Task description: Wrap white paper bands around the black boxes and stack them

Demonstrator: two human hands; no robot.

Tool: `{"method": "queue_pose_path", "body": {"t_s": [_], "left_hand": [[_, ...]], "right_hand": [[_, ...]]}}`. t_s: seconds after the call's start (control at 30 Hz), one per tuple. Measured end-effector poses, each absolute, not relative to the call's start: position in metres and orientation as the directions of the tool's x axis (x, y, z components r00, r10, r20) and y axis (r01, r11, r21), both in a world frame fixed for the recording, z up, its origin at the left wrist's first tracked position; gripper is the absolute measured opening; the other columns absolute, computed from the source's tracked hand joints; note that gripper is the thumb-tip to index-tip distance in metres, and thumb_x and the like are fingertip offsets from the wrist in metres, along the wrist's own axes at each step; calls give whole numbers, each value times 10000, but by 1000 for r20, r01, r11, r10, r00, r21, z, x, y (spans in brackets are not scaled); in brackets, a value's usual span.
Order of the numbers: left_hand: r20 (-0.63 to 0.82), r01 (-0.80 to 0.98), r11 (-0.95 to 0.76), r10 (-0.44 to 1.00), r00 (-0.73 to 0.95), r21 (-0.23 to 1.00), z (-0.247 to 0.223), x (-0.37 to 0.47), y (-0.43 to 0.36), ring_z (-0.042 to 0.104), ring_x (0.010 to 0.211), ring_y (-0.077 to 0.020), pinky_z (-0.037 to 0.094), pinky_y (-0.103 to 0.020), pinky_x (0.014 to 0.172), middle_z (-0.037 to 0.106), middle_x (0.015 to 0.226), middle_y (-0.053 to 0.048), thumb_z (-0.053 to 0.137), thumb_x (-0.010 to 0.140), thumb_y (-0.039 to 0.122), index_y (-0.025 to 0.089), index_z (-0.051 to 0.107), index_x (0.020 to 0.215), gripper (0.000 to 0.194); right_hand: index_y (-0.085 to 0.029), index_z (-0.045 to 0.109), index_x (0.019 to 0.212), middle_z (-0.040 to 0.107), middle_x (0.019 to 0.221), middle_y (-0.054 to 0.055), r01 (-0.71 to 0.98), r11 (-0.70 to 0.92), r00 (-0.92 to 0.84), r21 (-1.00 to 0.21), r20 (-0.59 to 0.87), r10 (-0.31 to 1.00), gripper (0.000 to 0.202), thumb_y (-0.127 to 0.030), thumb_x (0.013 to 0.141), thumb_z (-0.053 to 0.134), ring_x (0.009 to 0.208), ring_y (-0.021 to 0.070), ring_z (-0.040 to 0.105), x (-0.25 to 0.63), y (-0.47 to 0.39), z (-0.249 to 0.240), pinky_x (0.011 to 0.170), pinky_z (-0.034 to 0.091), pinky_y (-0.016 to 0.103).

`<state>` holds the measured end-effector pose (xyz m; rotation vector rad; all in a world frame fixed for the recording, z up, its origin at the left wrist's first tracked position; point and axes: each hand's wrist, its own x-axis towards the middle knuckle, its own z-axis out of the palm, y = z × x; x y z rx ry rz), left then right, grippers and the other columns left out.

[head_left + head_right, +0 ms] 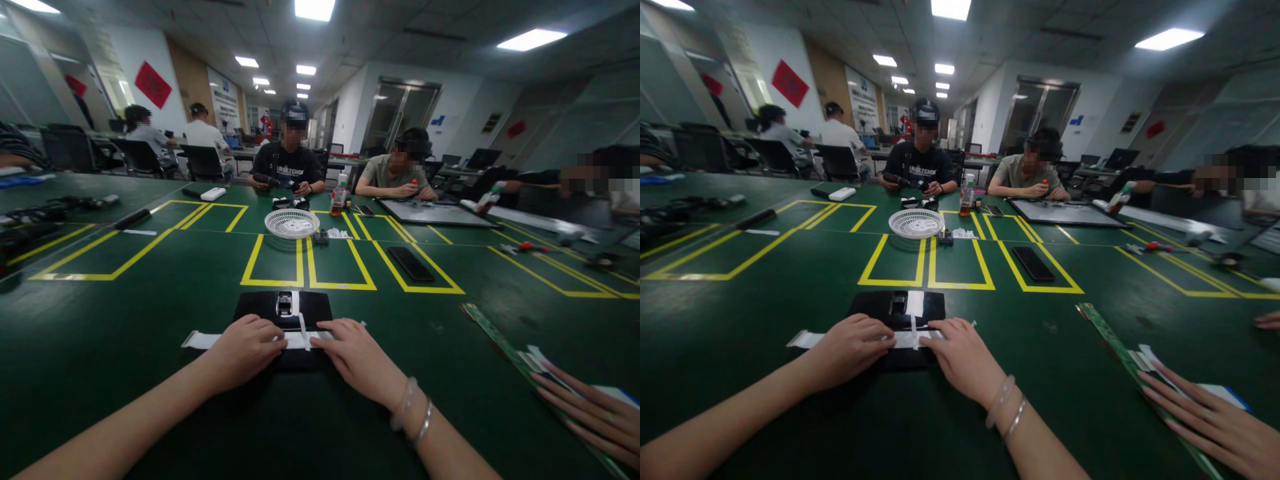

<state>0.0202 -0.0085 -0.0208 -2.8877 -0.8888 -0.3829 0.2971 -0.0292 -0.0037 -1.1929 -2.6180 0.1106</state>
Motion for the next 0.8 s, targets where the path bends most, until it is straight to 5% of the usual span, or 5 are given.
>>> {"method": "queue_pose_path", "body": {"t_s": [0.2, 0.43, 0.63, 0.8], "left_hand": [[269, 557, -830, 538, 799, 5, -18, 21, -10, 624, 961, -226, 483, -351, 824, 657, 1103, -58, 666, 922, 191, 185, 684, 1115, 194], [245, 568, -822, 558, 793, 33, -20, 18, -9, 596, 1052, -257, 463, -404, 930, 628, 1189, -57, 745, 871, 318, 223, 654, 1196, 351], [242, 644, -764, 633, 735, 39, -23, 14, -7, 416, 1323, -340, 302, -501, 1134, 425, 1467, -121, 768, 767, 608, 210, 426, 1473, 880], [181, 666, -742, 667, 723, 78, -26, 16, -3, 353, 1377, -321, 206, -519, 1178, 381, 1497, -134, 678, 838, 636, 165, 336, 1521, 897]], "right_hand": [[-334, 614, 1288, 568, 1384, 61, 744, 647, -618, -168, 194, 762, 360, -247, 946, 545, 1321, 287, 463, 294, -36, -3, 1121, 316, 579], [-341, 624, 1266, 557, 1401, 61, 741, 655, -616, -147, 240, 750, 340, -280, 934, 582, 1349, 289, 442, 295, -35, -2, 1134, 279, 598], [-327, 541, 1366, 560, 1397, 71, 778, 609, -532, -152, 357, 768, 434, -254, 939, 556, 1330, 279, 455, 300, -28, 2, 1126, 287, 588], [-300, 578, 1322, 606, 1338, 59, 806, 564, -457, -180, 417, 786, 382, -237, 950, 514, 1279, 264, 500, 301, -26, 3, 1124, 294, 564]]}}
